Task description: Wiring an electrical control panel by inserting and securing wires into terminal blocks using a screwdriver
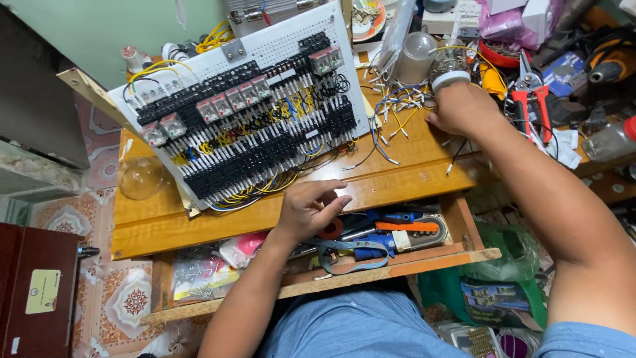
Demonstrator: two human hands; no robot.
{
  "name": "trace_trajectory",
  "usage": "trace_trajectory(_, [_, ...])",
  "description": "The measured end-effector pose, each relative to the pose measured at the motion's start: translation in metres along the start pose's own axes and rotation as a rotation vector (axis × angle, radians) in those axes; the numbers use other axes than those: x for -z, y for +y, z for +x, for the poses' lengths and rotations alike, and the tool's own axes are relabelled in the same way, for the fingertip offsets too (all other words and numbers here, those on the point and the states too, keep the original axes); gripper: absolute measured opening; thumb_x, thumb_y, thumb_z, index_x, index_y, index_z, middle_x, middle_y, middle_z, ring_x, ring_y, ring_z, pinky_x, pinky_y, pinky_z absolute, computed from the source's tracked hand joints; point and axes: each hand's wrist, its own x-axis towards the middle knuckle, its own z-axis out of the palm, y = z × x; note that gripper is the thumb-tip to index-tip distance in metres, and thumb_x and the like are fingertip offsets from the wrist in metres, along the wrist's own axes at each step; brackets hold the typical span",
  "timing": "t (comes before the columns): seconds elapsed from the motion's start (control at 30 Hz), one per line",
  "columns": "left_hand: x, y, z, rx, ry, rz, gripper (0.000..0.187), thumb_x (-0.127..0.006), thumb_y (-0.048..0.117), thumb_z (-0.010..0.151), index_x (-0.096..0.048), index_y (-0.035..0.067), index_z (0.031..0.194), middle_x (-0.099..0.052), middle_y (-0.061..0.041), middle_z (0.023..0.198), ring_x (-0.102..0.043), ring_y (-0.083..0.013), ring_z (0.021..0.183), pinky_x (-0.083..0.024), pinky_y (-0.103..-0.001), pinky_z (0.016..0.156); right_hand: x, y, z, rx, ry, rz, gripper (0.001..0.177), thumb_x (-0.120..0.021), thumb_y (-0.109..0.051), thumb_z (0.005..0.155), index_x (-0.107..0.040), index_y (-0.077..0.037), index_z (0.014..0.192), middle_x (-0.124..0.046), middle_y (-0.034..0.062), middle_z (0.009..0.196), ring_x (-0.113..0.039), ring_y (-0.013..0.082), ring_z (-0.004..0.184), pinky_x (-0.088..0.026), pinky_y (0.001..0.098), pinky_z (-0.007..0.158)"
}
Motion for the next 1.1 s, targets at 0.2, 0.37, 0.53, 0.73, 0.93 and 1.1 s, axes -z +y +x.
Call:
trace_trajectory(0.2, [0.006, -0.035, -0.018, 0.097, 0.112, -0.051, 0.014, -0.084, 0.016, 0.085, -0.080, 0.010, 0.097, -0.069, -0.006, 0.058, -0.062, -0.0163, 0.044, -0.048, -0.026, 0.041, -0.018, 0.004, 0.010, -0.082, 0.012, 0.056, 0.043, -0.066, -0.040, 0.086, -0.084, -0.001, 0.094, -0.079, 0.0254, 0.094, -0.076, 0.0443, 0.101, -0.060, 0.0521, 0.086])
trace_trajectory(0.37, [0.011, -0.038, -0.017, 0.115, 0.168, -0.076, 0.007, -0.083, 0.015, 0.087, -0.079, 0.010, 0.091, -0.066, -0.006, 0.055, -0.058, -0.0162, 0.041, -0.044, -0.025, 0.038, 0.001, 0.015, -0.008, -0.094, 0.091, 0.328, 0.043, -0.068, -0.036, 0.086, -0.081, 0.003, 0.098, -0.075, 0.0302, 0.091, -0.072, 0.0502, 0.100, -0.057, 0.0547, 0.086])
trace_trajectory(0.53, [0.005, -0.032, -0.018, 0.126, 0.163, -0.119, 0.007, -0.082, 0.017, 0.088, -0.078, 0.011, 0.088, -0.064, -0.007, 0.052, -0.056, -0.0160, 0.039, -0.042, -0.025, 0.037, 0.060, -0.023, -0.079, 0.016, 0.065, 0.616, 0.029, -0.068, -0.020, 0.088, -0.081, 0.005, 0.098, -0.073, 0.0338, 0.092, -0.070, 0.0513, 0.093, -0.053, 0.0557, 0.086])
trace_trajectory(0.73, [0.003, -0.017, -0.017, 0.178, 0.158, -0.302, 0.011, -0.083, 0.016, 0.088, -0.079, 0.010, 0.096, -0.066, -0.005, 0.059, -0.060, -0.0112, 0.043, -0.045, -0.023, 0.039, 0.031, -0.106, -0.107, 0.504, 0.345, 0.810, 0.010, -0.075, -0.015, 0.088, -0.076, -0.006, 0.091, -0.075, 0.0195, 0.086, -0.072, 0.0408, 0.089, -0.054, 0.0474, 0.082])
trace_trajectory(0.93, [0.000, -0.054, -0.028, 0.333, 0.179, -0.476, 0.018, -0.078, 0.010, 0.094, -0.077, 0.002, 0.110, -0.070, -0.012, 0.081, -0.066, -0.0139, 0.052, -0.055, -0.026, 0.044, -0.006, -0.189, -0.101, 0.695, 0.465, 0.868, 0.007, -0.074, -0.018, 0.087, -0.070, -0.013, 0.087, -0.071, 0.0118, 0.077, -0.072, 0.0367, 0.077, -0.057, 0.0451, 0.069])
trace_trajectory(1.1, [0.007, -0.049, -0.023, 0.493, 0.269, -0.469, 0.014, -0.073, 0.012, 0.098, -0.075, 0.001, 0.107, -0.060, -0.007, 0.053, -0.059, -0.0114, 0.045, -0.048, -0.022, 0.040, -0.026, -0.185, -0.093, 0.490, 0.600, 0.962, 0.008, -0.079, -0.027, 0.090, -0.075, -0.021, 0.090, -0.074, 0.0018, 0.082, -0.073, 0.0270, 0.082, -0.057, 0.0370, 0.074])
